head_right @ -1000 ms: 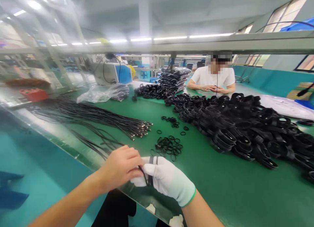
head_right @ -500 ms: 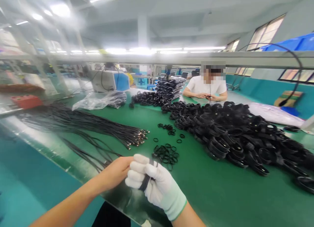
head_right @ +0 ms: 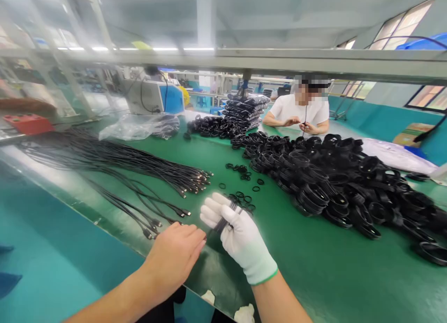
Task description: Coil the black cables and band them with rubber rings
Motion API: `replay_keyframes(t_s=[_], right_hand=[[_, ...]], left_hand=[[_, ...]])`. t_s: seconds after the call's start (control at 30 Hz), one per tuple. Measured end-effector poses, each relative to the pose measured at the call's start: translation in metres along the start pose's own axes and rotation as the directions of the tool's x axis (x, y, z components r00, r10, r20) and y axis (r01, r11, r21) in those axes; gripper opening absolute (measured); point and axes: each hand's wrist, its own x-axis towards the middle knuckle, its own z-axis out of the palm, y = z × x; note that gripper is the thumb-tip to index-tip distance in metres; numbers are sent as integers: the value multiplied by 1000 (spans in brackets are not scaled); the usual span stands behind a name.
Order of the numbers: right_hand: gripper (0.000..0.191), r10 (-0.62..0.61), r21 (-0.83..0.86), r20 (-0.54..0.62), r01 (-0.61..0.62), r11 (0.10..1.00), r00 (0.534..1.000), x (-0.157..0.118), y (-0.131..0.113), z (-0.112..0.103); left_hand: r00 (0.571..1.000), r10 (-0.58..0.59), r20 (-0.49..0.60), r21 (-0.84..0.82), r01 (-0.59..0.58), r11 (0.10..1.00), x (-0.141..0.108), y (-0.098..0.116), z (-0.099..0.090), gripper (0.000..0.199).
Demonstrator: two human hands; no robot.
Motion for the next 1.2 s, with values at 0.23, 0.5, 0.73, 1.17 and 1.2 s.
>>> replay_keyframes(t_s=[0.23, 0.5, 0.73, 1.17, 1.2], right_hand=[[20, 200, -107, 174, -184, 977, 964, -6, 9, 18], [29, 408, 24, 362, -446, 895, 838, -11, 23, 29], [21, 497, 25, 309, -529, 848, 811, -7, 31, 10], [41, 516, -37, 371, -542, 839, 772, -19, 28, 3], [41, 508, -45, 373, -532, 846, 776, -19, 28, 5]], left_hand=[[881, 465, -90, 104, -456, 884, 23, -36, -31, 21], [834, 550, 47, -294, -515, 805, 53, -64, -37, 14], [841, 541, 4, -134, -535, 834, 51, -56, -39, 9], [868, 291, 402, -710, 94, 698, 61, -57, -49, 13], [898, 228, 376, -750, 151, 644, 54, -56, -44, 12]])
